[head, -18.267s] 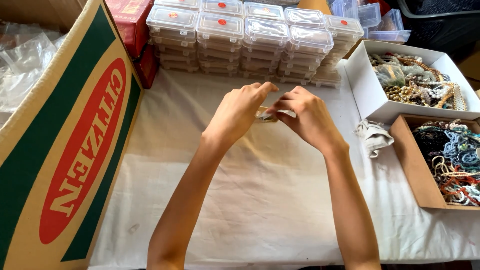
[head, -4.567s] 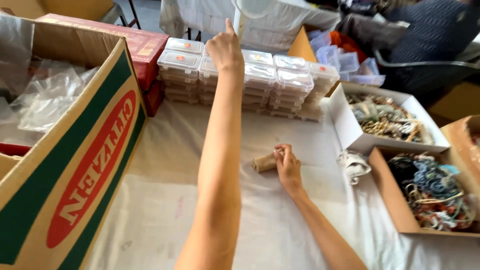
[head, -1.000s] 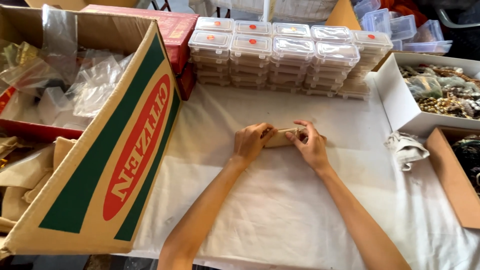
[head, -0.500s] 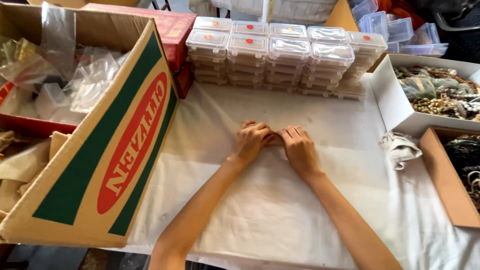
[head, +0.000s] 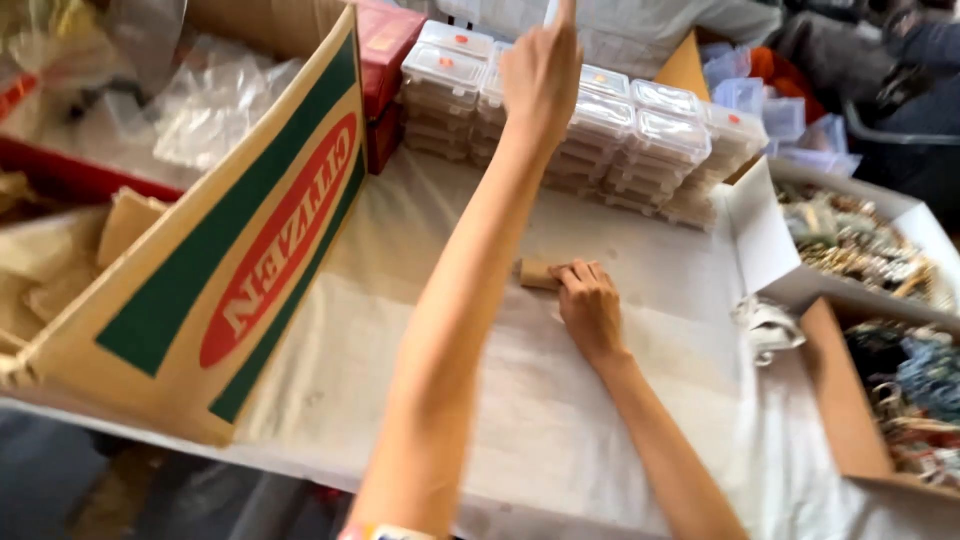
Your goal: Package items of jewelry into plastic bags and plastic boxes.
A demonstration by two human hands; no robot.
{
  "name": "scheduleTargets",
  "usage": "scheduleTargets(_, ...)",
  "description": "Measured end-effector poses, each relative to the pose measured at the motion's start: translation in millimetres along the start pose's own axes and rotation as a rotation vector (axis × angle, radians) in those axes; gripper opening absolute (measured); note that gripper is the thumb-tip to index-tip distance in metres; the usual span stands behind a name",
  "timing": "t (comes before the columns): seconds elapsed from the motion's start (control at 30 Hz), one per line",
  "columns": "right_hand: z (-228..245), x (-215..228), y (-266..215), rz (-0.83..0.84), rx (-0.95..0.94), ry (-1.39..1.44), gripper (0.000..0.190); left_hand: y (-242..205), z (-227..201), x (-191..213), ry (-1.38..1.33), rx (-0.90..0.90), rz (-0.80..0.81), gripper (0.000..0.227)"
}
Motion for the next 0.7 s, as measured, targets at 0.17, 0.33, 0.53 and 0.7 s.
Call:
scheduleTargets(0.17,-1.7,6.8,-1.5,-0.028,0.019,-0.012,0.021,-82.7,-42.2,-18.0,-0.012,-0.452,0.038,0.028)
scheduleTargets(0.33,-6.5,3.7,-5.6,-0.063,-0.026,0.001,0.022,-274.2,33.7,18.7,-0.254,-0.644,0.625,0.047)
scheduleTargets(0.53,-19.1,-2.7,-8.0,-0.029,-0.057,0.068,0.017,-265.3,72.7,38.0,-0.376,-0.217,0.9,0.034)
scheduleTargets(0.7,-11.3,16.7,1.3,-0.062,-0.009,0.148,0.022,-257.3,69.2,40.6,-0.276,-0.19,0.998,0.047)
Point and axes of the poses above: each hand's wrist, its own y-axis towards the middle knuckle, its own x-axis out of the back of the hand, z = x × y, the point moved 9 cm from there along y, towards the middle knuckle, and after that the axes turned 9 degrees about x, right-handed, at the moved point
